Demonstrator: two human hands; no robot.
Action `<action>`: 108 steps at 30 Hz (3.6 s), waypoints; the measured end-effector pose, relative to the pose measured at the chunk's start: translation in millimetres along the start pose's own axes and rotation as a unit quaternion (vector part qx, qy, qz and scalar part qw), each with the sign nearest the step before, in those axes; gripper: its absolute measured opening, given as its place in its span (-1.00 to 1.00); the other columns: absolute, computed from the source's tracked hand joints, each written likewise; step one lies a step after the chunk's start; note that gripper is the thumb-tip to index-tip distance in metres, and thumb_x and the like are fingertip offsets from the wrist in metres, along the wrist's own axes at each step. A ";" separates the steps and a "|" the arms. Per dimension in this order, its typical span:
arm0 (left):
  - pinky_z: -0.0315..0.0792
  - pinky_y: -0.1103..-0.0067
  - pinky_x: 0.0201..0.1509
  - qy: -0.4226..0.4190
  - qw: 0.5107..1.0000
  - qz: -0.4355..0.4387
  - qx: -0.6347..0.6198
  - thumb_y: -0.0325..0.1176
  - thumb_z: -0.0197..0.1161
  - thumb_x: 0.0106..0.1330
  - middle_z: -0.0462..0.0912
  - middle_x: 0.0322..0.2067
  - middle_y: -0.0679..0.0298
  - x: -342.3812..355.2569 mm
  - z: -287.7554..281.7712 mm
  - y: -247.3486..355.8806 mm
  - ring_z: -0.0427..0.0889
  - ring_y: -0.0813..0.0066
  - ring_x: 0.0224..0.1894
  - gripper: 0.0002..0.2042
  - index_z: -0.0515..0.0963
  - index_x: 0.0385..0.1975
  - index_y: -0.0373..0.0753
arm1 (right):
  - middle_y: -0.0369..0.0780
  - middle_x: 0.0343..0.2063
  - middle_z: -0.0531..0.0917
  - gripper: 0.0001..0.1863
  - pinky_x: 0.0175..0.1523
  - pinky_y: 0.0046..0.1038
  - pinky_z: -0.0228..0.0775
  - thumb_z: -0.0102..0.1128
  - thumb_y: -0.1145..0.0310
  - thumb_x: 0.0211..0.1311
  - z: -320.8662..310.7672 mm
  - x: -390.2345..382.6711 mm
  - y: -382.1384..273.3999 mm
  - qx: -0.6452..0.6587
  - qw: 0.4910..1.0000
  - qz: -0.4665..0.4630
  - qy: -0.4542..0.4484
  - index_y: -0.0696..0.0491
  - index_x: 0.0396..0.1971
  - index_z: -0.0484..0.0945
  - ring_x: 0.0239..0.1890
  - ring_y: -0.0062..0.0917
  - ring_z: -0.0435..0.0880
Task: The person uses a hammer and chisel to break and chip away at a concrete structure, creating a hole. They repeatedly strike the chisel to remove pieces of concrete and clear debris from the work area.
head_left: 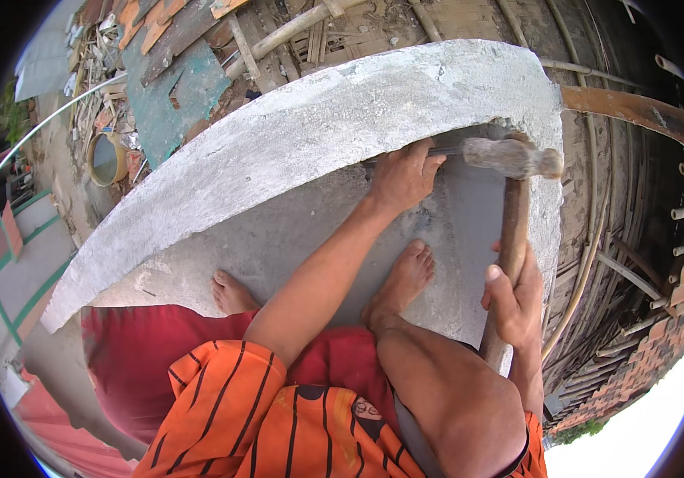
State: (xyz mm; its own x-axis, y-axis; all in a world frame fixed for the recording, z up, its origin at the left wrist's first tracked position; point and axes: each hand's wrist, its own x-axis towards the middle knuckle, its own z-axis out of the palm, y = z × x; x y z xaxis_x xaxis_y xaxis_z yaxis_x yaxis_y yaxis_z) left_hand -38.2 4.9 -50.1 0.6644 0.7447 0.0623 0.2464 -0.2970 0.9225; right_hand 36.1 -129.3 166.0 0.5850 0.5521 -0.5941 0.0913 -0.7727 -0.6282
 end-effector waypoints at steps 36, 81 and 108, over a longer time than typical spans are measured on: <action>0.40 0.21 -0.32 0.045 0.998 0.046 0.008 -0.26 0.02 0.37 0.53 -0.47 -0.07 8.1 8.0 4.9 0.53 -0.12 -0.40 -0.76 0.42 -0.24 -0.35 | -0.24 -0.61 0.43 -0.52 -0.57 -0.58 0.42 0.17 0.12 0.18 -29.7 -12.8 23.9 0.106 0.938 -0.286 0.166 0.19 -0.15 0.26 -0.66 -0.56 0.49; 0.38 0.22 -0.21 -0.020 0.996 0.086 -0.007 -0.28 0.15 0.27 0.52 -0.42 0.01 -1.8 4.1 13.1 0.51 -0.06 -0.29 -0.81 0.43 -0.31 -0.28 | -0.30 -0.67 0.43 -0.46 -0.56 -0.59 0.25 0.12 0.02 0.15 3.0 -2.9 49.1 0.070 0.990 -0.109 0.059 0.23 -0.14 0.33 -0.68 -0.65 0.42; 0.44 0.24 -0.36 0.043 0.998 0.035 0.029 -0.28 0.11 0.32 0.58 -0.47 -0.11 7.6 2.9 -4.2 0.60 -0.12 -0.41 -0.74 0.48 -0.19 -0.38 | -0.30 -0.65 0.44 -0.55 -0.55 -0.62 0.26 0.11 0.11 0.19 8.9 4.6 31.8 0.065 0.997 -0.033 0.018 0.18 -0.14 0.33 -0.67 -0.64 0.44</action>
State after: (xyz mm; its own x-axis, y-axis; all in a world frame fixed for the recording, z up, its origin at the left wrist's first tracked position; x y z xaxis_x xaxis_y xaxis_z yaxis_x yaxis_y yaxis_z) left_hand -32.1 10.0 -54.5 0.6189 0.7689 0.1604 0.2440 -0.3824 0.8912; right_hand 34.5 -148.5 138.9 0.6103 0.5862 -0.5327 0.0264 -0.6872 -0.7260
